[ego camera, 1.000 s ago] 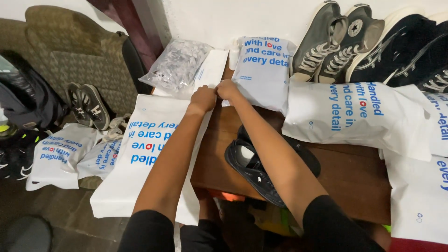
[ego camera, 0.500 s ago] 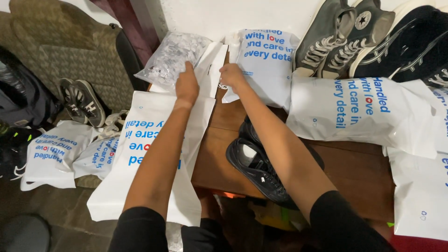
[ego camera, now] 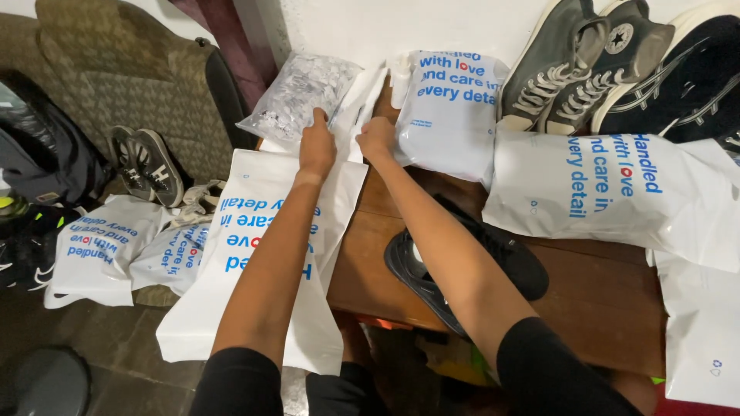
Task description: Lacing a pair of black shoes and then placing them into individual white plastic bags for final packaging.
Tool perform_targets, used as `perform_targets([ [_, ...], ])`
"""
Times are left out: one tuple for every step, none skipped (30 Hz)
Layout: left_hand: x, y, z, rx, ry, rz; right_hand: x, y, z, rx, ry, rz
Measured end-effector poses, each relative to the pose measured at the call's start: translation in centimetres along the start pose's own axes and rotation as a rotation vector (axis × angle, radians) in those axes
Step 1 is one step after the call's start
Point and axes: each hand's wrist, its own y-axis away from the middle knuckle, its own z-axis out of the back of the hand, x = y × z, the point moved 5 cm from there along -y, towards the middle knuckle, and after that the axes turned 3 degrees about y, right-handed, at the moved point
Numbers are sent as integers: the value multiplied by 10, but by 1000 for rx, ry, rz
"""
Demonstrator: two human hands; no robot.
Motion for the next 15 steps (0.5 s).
perform_targets([
  [4,-4,-6,1,2,0,7,5,5,-1,2,-1],
  [8,-8,-15,81,-13,-4,17,11,11,-26,17,84],
  [13,-11,-24,161,-30,-7,29,17,15,-50,30,169],
  [20,-16,-32,162,-29,-6,40,31,26,-49,31,168],
  [25,-21,-42,201,-61,-36,53,44,38,-56,51,185],
  [31,-27,-51,240,-92,-67,67,57,50,-62,71,203],
  [31,-28,-52,240,-93,-66,70,60,52,-61,70,203],
  [33,-28,-54,272,-105,-61,75,64,55,-67,93,247],
  [34,-29,-56,302,-116,-54,81,68,57,-71,117,292],
  [35,-28,-53,300,-116,-52,84,71,58,-70,117,294],
  [35,-27,-53,322,-129,-32,86,73,60,-80,125,302],
  [35,-27,-53,344,-142,-12,88,75,63,-90,132,310],
  [30,-23,-46,348,-141,-19,86,71,63,-96,135,305],
  [27,-20,-41,362,-136,-7,85,69,64,-122,158,335],
  [26,-14,-33,375,-131,11,86,67,62,-142,181,367],
])
